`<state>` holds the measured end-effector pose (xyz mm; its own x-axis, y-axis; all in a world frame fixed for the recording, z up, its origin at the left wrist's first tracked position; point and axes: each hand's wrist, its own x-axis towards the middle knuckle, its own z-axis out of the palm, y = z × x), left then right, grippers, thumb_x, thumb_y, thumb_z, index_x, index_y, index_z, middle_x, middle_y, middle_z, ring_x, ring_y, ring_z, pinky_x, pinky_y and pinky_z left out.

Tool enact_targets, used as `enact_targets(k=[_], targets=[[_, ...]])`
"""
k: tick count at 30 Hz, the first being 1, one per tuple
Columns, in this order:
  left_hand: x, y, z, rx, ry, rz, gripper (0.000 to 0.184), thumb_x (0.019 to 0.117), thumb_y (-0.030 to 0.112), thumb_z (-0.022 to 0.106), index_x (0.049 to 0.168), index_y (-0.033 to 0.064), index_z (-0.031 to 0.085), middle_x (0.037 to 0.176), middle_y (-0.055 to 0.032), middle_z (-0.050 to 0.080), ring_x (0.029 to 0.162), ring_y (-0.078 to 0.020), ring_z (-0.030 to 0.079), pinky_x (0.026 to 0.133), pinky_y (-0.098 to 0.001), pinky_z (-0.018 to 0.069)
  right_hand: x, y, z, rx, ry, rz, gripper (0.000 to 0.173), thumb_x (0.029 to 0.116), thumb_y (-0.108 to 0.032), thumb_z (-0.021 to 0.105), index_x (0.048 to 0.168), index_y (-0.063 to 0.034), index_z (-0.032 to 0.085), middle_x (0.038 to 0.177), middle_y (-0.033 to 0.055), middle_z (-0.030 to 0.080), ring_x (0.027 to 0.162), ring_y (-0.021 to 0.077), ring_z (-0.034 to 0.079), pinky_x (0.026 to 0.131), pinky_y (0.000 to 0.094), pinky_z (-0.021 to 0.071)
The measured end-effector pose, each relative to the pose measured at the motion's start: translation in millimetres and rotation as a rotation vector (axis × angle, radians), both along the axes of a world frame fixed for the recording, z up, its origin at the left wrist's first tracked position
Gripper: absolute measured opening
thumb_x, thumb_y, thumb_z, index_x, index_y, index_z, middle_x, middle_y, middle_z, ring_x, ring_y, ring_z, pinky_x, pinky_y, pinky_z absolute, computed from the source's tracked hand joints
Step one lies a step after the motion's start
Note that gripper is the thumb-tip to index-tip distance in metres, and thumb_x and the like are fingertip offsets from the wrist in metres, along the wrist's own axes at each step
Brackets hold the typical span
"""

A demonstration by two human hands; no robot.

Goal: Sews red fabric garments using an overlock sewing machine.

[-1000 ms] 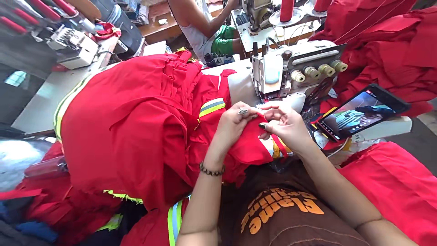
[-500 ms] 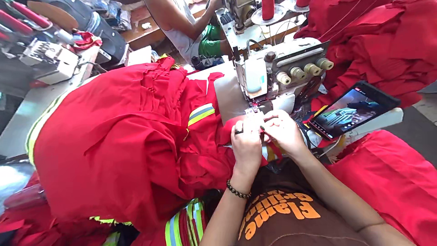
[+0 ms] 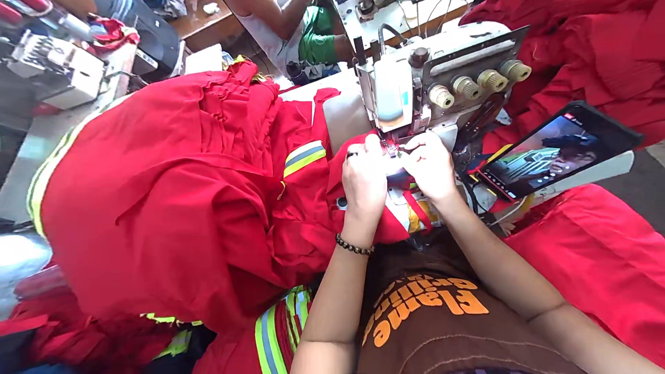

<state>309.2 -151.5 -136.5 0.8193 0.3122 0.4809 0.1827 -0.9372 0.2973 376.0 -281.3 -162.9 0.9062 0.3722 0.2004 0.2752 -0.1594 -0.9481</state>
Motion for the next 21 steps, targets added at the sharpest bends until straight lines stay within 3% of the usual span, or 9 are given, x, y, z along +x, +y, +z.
enact_targets(k=[1,3,6,8,10,12,14,17,21], targets=[[3.6,5.3,8.3,-0.042,0.071,0.02,0.025,0.1058,0.016,0.054,0.125,0.0007,0.058,0.104,-0.0216,0.063,0.098,-0.0385,0.066,0.083,-0.0506,0.0568,0.5,1.0,-0.2,-0.001,0.003,-0.001,0.03,0.0953,-0.013,0.07,0.121,-0.0107,0.056,0.068,0.0039,0.056,0.05,0.0134,0.051,0.044,0.0277,0.0446],[26.2,22.1,15.2,-0.026,0.106,0.105,0.022,0.1035,0.01,0.054,0.116,-0.002,0.067,0.101,-0.0224,0.07,0.1,-0.0411,0.068,0.084,-0.0529,0.0555,1.9,3.2,-1.4,-0.034,-0.017,-0.018,0.028,0.0963,-0.014,0.069,0.121,-0.0094,0.056,0.07,0.0026,0.058,0.053,0.0109,0.053,0.048,0.0257,0.046],[41.4,42.6,23.1,0.007,0.256,0.252,0.022,0.1018,0.015,0.059,0.116,0.0043,0.073,0.115,-0.0206,0.066,0.108,-0.041,0.062,0.088,-0.0544,0.0516,0.7,0.4,-1.2,-0.012,0.012,-0.004,0.025,0.0974,-0.013,0.068,0.119,-0.0096,0.057,0.073,0.0032,0.057,0.054,0.0103,0.051,0.048,0.024,0.0442],[31.2,48.3,27.0,-0.029,0.325,0.316,0.024,0.1013,0.016,0.062,0.12,0.0045,0.072,0.122,-0.0226,0.062,0.108,-0.0406,0.064,0.089,-0.0522,0.0545,-5.5,-5.7,0.3,0.031,0.106,0.015,0.024,0.0992,-0.015,0.067,0.121,-0.0107,0.057,0.073,0.004,0.057,0.049,0.0111,0.051,0.043,0.0246,0.0443],[5.5,43.4,31.1,-0.079,0.325,0.321,0.022,0.1006,0.01,0.061,0.118,-0.0001,0.07,0.124,-0.0222,0.061,0.101,-0.0383,0.067,0.084,-0.0493,0.0575,-12.3,-9.4,-0.8,0.076,0.173,0.026,0.021,0.0997,-0.013,0.065,0.119,-0.0093,0.057,0.077,0.003,0.061,0.052,0.0097,0.057,0.047,0.0247,0.052],[-31.5,23.3,40.0,-0.073,0.296,0.246,0.015,0.0981,0.003,0.06,0.109,-0.0047,0.067,0.121,-0.0241,0.059,0.088,-0.0379,0.069,0.072,-0.0495,0.0598,-19.4,-12.3,-5.5,0.128,0.217,0.07,0.015,0.1012,-0.008,0.062,0.115,-0.0062,0.058,0.077,0.0024,0.064,0.057,0.0097,0.064,0.054,0.0257,0.0585],[-52.1,0.0,44.7,-0.079,0.273,0.17,0.01,0.0937,0.0,0.063,0.101,-0.0032,0.069,0.114,-0.0224,0.061,0.08,-0.0355,0.068,0.065,-0.0486,0.0595,-25.8,-18.5,-11.6,0.177,0.252,0.168,0.014,0.1041,-0.006,0.054,0.116,-0.0034,0.061,0.084,0.0032,0.069,0.068,0.011,0.069,0.064,0.0272,0.0613],[-44.5,-32.3,31.4,-0.101,0.221,0.013,0.007,0.0884,0.001,0.07,0.094,0.0,0.073,0.101,-0.0192,0.067,0.078,-0.033,0.069,0.064,-0.0485,0.0588,-30.2,-29.4,-15.7,0.2,0.336,0.285,0.026,0.1081,-0.014,0.044,0.118,-0.0035,0.066,0.098,0.0029,0.072,0.086,0.0115,0.07,0.079,0.0287,0.0598],[-3.0,-56.6,-8.9,-0.071,-0.035,-0.119,0.012,0.0885,0.001,0.069,0.098,0.003,0.076,0.092,-0.0149,0.07,0.081,-0.0289,0.07,0.065,-0.0416,0.0591,-26.2,-43.2,-15.7,0.212,0.406,0.149,0.022,0.1063,-0.009,0.046,0.118,-0.0012,0.063,0.095,0.0005,0.069,0.088,0.0076,0.068,0.083,0.0279,0.0584]])
